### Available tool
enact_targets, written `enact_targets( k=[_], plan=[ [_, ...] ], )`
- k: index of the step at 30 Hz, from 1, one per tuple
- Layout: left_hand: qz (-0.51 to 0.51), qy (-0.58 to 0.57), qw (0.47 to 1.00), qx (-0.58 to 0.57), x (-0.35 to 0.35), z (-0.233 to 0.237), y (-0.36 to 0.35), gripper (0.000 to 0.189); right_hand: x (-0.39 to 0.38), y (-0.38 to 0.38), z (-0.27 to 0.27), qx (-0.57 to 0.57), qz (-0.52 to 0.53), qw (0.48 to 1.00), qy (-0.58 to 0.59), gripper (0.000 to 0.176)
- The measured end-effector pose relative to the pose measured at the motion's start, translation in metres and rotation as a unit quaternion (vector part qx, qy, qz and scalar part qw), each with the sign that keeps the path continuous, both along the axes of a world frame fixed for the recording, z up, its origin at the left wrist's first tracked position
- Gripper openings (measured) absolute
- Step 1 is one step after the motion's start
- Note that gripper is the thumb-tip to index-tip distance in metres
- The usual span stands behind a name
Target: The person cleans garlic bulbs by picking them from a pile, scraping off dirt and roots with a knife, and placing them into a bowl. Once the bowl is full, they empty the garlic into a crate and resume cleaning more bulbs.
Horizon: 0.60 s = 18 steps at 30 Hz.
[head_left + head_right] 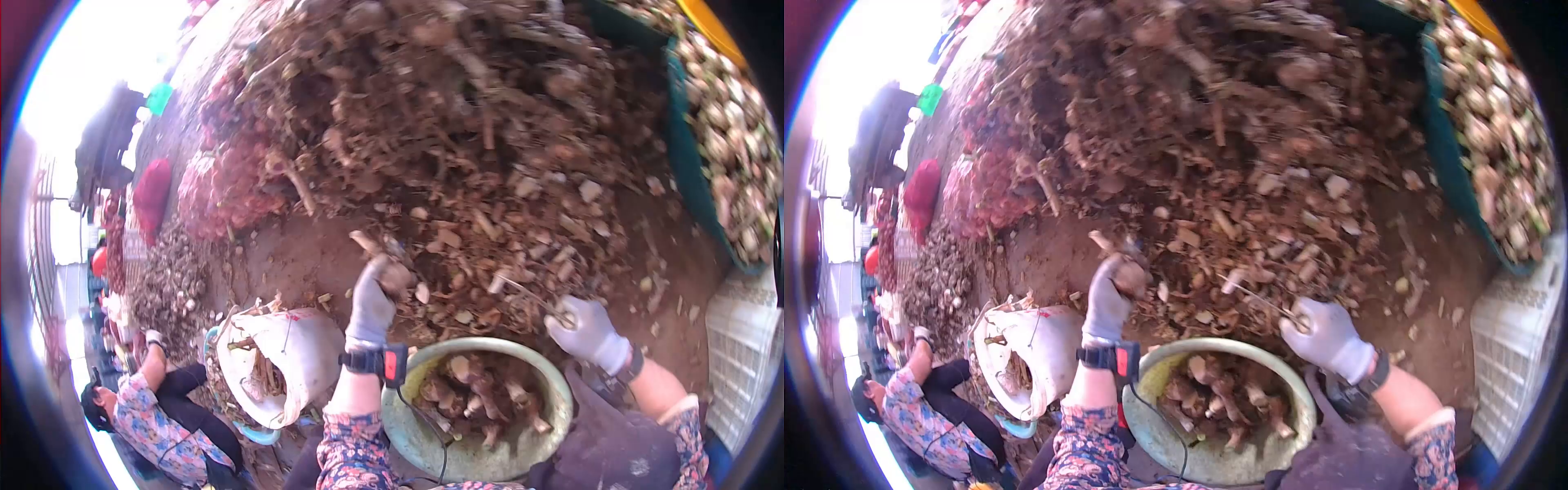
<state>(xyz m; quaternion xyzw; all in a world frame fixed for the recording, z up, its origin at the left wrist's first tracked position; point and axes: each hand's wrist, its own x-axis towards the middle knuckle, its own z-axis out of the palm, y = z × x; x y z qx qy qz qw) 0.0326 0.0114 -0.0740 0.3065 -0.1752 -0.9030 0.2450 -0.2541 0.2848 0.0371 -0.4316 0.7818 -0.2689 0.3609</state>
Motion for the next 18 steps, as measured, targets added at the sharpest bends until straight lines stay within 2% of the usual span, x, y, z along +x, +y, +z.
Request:
enact_targets(
  k=[1, 3, 4, 5, 6, 7, 8, 10, 11, 12, 13, 14, 15, 16, 17, 18],
  plan=[
    [-0.007, -0.237, 0.963, -0.125, -0.051, 0.064, 0.043, 0.026, -0.001, -0.003, 0.008, -0.017, -0.004, 1.0, 0.001, 0.022],
    [-0.139, -0.346, 0.901, -0.22, -0.075, 0.083, 0.089, 0.023, -0.003, -0.009, 0.017, -0.069, 0.009, 0.997, 0.026, 0.023],
    [-0.216, -0.431, 0.796, -0.366, -0.089, 0.101, 0.108, 0.017, -0.004, -0.014, 0.015, -0.071, 0.013, 0.997, 0.035, 0.023],
    [-0.279, -0.495, 0.654, -0.499, -0.1, 0.115, 0.125, 0.013, -0.005, -0.018, 0.017, -0.074, 0.019, 0.996, 0.043, 0.022],
    [-0.307, -0.518, 0.612, -0.513, -0.108, 0.118, 0.135, 0.013, -0.005, -0.02, 0.03, -0.083, 0.021, 0.995, 0.042, 0.021],
    [-0.311, -0.475, 0.541, -0.62, -0.106, 0.098, 0.137, 0.013, -0.005, -0.023, 0.046, -0.096, 0.024, 0.994, 0.043, 0.02],
    [-0.308, -0.425, 0.462, -0.715, -0.095, 0.06, 0.135, 0.013, -0.005, -0.021, 0.061, -0.187, 0.034, 0.981, 0.042, 0.019],
    [-0.28, -0.393, 0.429, -0.763, -0.111, 0.078, 0.143, 0.012, -0.009, -0.012, 0.082, -0.235, 0.046, 0.971, 0.02, 0.023],
    [-0.259, -0.419, 0.482, -0.725, -0.118, 0.099, 0.157, 0.011, -0.009, -0.007, 0.08, -0.24, 0.045, 0.97, 0.013, 0.024],
    [-0.236, -0.444, 0.53, -0.683, -0.133, 0.141, 0.171, 0.011, -0.017, -0.003, 0.054, -0.089, 0.047, 0.995, 0.029, 0.026],
    [-0.201, -0.466, 0.576, -0.641, -0.146, 0.165, 0.177, 0.012, -0.035, 0.001, 0.014, 0.058, 0.052, 0.996, 0.051, 0.029],
    [-0.182, -0.454, 0.539, -0.685, -0.147, 0.172, 0.179, 0.014, -0.046, 0.021, -0.02, 0.07, 0.031, 0.995, 0.069, 0.032],
    [-0.159, -0.421, 0.617, -0.646, -0.151, 0.172, 0.182, 0.012, -0.051, 0.032, -0.016, 0.073, -0.035, 0.996, 0.023, 0.032],
    [-0.119, -0.343, 0.764, -0.533, -0.158, 0.17, 0.186, 0.012, -0.054, 0.035, -0.019, 0.021, -0.093, 0.995, -0.026, 0.034],
    [-0.085, -0.257, 0.88, -0.389, -0.159, 0.168, 0.195, 0.013, -0.05, 0.047, -0.02, -0.019, -0.159, 0.984, -0.082, 0.037],
    [-0.087, -0.222, 0.864, -0.443, -0.163, 0.169, 0.2, 0.015, -0.046, 0.048, -0.015, -0.028, -0.206, 0.946, -0.248, 0.039]
  ],
)
